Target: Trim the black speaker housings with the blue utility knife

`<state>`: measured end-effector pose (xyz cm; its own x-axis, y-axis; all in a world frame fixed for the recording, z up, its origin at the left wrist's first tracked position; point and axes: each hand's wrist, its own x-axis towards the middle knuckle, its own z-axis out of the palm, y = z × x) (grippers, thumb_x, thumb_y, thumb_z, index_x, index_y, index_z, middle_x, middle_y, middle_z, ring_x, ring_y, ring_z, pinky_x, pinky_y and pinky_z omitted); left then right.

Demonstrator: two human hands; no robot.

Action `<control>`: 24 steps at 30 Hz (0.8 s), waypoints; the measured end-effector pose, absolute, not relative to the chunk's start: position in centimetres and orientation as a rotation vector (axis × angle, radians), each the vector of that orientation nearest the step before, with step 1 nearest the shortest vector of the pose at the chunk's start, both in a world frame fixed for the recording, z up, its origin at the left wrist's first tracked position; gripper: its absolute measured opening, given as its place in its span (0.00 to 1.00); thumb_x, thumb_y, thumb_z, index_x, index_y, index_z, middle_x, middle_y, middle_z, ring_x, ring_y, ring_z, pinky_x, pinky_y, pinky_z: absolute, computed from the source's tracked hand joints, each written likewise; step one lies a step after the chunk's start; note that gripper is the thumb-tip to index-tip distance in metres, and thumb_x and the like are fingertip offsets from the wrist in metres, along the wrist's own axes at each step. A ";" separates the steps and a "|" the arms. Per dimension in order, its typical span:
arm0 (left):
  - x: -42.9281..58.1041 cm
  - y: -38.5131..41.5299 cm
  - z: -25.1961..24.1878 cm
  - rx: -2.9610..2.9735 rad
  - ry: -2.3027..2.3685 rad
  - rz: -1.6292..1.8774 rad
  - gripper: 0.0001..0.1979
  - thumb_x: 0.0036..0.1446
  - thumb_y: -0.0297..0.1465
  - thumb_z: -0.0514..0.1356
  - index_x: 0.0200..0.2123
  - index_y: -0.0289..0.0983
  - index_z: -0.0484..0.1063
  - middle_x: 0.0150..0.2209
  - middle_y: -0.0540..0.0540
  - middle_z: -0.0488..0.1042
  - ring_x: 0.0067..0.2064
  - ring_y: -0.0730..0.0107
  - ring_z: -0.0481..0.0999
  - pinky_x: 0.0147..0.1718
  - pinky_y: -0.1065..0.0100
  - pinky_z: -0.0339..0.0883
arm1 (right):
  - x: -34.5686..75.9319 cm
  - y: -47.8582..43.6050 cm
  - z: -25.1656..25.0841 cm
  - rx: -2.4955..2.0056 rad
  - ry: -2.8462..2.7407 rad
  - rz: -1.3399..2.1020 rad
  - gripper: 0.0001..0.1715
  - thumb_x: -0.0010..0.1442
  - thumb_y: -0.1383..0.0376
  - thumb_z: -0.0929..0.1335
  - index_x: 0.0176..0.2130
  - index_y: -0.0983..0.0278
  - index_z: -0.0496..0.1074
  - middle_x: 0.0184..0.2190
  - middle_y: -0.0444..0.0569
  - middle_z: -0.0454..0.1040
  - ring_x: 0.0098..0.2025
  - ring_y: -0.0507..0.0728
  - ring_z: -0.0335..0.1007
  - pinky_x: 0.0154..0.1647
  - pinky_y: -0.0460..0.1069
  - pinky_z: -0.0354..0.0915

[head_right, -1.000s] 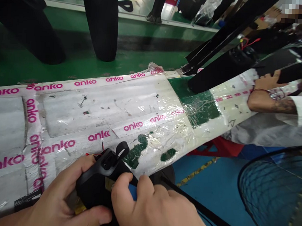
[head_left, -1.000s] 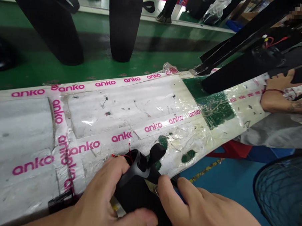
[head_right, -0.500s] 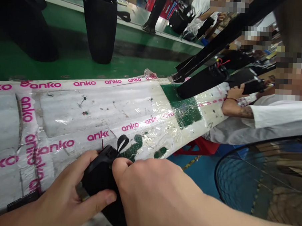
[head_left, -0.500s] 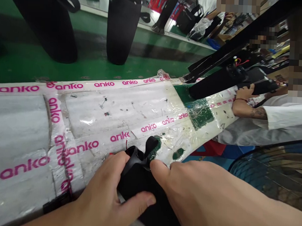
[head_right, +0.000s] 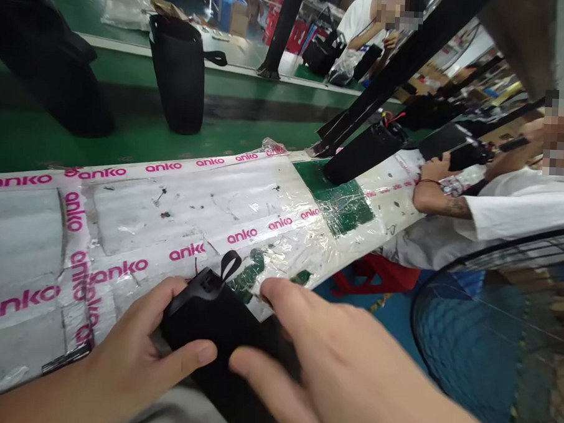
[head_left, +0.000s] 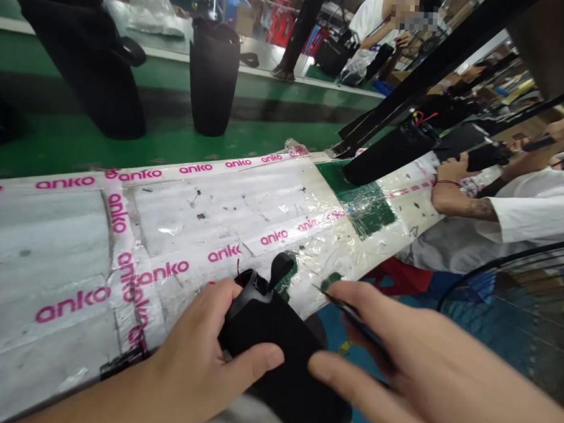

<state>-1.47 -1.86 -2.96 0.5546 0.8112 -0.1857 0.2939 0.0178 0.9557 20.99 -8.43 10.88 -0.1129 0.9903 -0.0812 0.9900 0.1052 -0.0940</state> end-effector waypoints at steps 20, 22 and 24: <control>-0.3 1.4 -2.1 1.713 0.773 0.632 0.25 0.58 0.43 0.75 0.55 0.47 0.71 0.51 0.44 0.70 0.57 0.49 0.67 0.57 0.45 0.68 | 25.5 -9.0 2.6 -1.882 -0.786 1.438 0.41 0.56 0.37 0.77 0.58 0.55 0.72 0.46 0.54 0.78 0.46 0.66 0.78 0.42 0.55 0.76; -0.7 1.7 -1.7 1.680 0.706 0.660 0.25 0.60 0.40 0.73 0.57 0.49 0.69 0.53 0.45 0.68 0.59 0.50 0.67 0.59 0.47 0.67 | 24.7 -9.1 2.4 -1.860 -0.754 1.467 0.40 0.55 0.37 0.77 0.55 0.56 0.72 0.43 0.52 0.77 0.42 0.63 0.77 0.41 0.54 0.75; -1.4 2.0 -1.1 1.568 0.612 0.643 0.23 0.65 0.40 0.69 0.60 0.50 0.67 0.55 0.45 0.67 0.58 0.52 0.69 0.57 0.52 0.68 | 22.9 -9.6 2.2 -1.826 -0.729 1.534 0.41 0.53 0.36 0.78 0.53 0.56 0.72 0.37 0.48 0.76 0.35 0.59 0.74 0.39 0.53 0.75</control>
